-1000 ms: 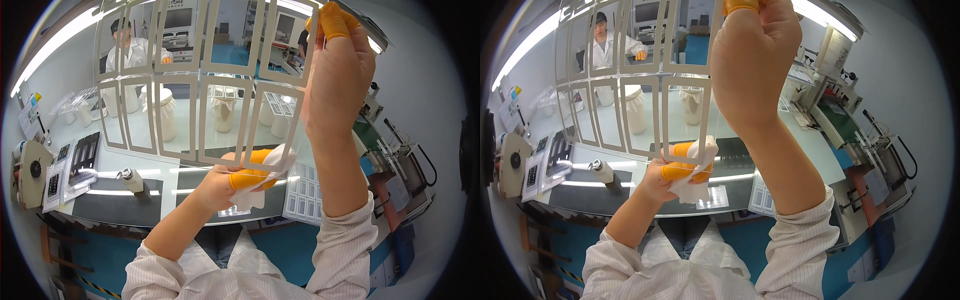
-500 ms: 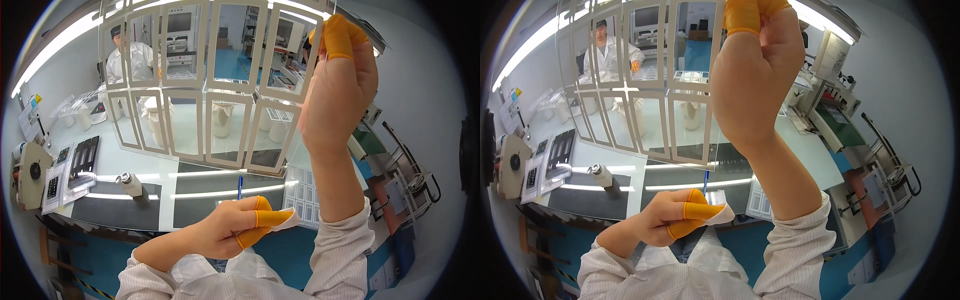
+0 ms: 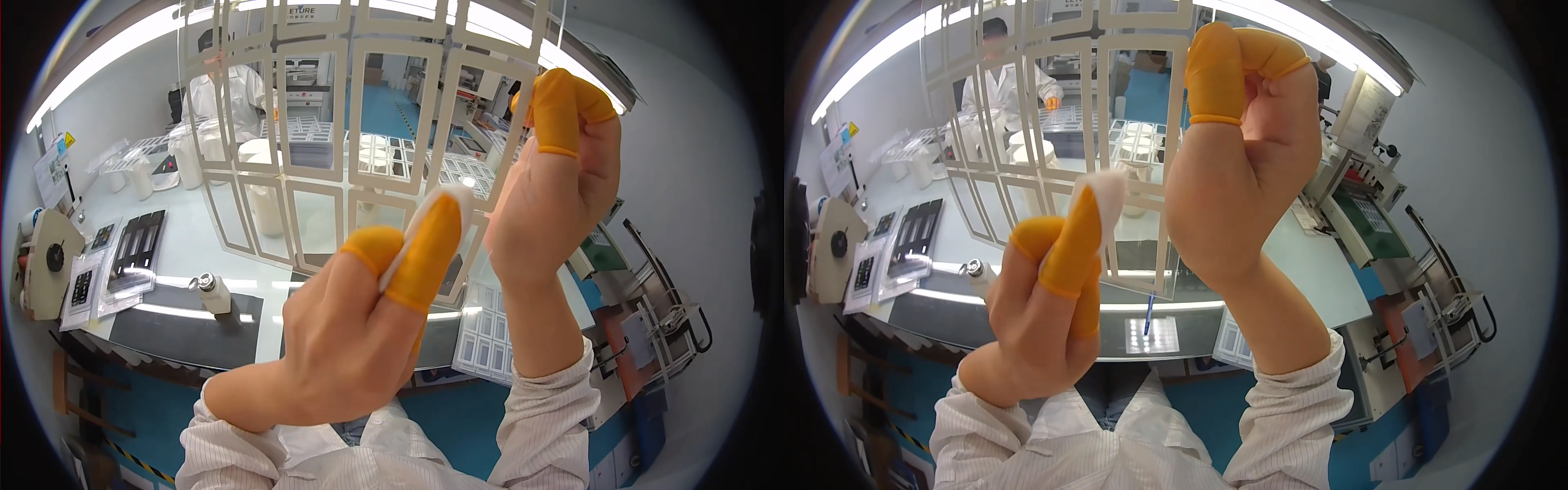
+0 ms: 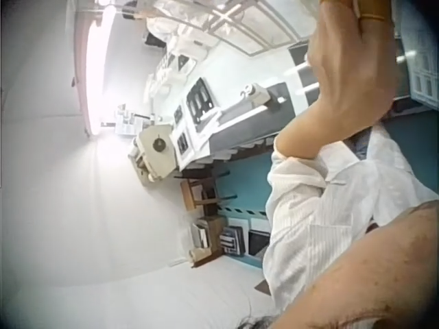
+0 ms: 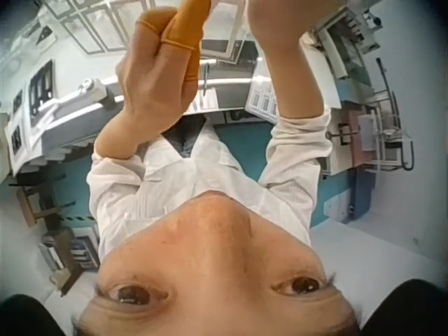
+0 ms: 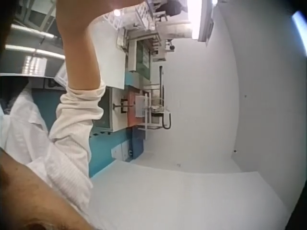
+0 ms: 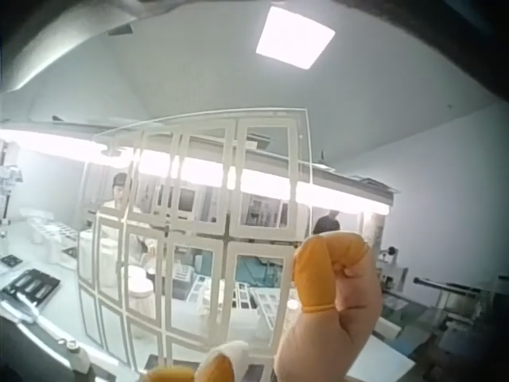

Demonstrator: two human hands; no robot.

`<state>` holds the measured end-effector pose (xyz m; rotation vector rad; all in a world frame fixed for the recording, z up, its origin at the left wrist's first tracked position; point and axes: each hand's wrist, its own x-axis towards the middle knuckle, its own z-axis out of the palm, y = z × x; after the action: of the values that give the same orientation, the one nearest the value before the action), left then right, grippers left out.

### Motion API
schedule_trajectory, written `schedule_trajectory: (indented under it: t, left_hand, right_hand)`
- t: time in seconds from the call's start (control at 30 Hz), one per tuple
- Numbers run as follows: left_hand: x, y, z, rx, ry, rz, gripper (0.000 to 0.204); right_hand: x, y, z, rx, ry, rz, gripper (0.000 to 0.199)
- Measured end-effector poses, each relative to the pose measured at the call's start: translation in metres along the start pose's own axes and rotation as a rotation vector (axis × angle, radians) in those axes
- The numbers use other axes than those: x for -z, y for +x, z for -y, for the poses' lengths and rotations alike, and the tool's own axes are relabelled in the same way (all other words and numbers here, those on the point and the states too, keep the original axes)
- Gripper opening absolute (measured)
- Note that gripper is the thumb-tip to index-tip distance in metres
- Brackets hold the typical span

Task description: The recorder is cleaning plastic grid frames by wiping them with a white cloth while wearing finger cots.

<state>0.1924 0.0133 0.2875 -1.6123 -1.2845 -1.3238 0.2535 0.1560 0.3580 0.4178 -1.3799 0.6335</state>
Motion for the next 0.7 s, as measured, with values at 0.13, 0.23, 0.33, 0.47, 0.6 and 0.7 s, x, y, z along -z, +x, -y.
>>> schedule_trajectory:
  t: [0.13, 0.23, 0.33, 0.47, 0.6, 0.7]
  left_hand:
    - [-0.008, 0.006, 0.001, -0.029, 0.297, -0.008, 0.05]
    - [-0.012, -0.005, -0.006, -0.038, 0.318, 0.035, 0.048]
    - [-0.015, -0.011, -0.008, 0.007, 0.317, 0.081, 0.044]
    - [-0.014, -0.01, -0.004, -0.022, 0.245, 0.082, 0.042]
    - [-0.022, -0.012, -0.003, -0.08, 0.208, 0.032, 0.014]
    - [-0.017, -0.021, -0.007, -0.069, 0.148, 0.068, 0.015]
  right_hand:
    - [-0.012, -0.008, 0.005, -0.034, 0.021, 0.002, 0.015]
    - [-0.015, -0.01, 0.002, -0.034, 0.108, -0.079, 0.006]
    - [-0.013, -0.011, 0.005, -0.123, 0.115, -0.089, 0.006]
    - [-0.012, -0.01, 0.002, -0.124, 0.111, -0.093, 0.006]
    - [0.001, -0.014, -0.004, -0.074, 0.071, -0.05, 0.01]
    - [0.004, -0.014, 0.0, -0.083, 0.03, -0.016, 0.014]
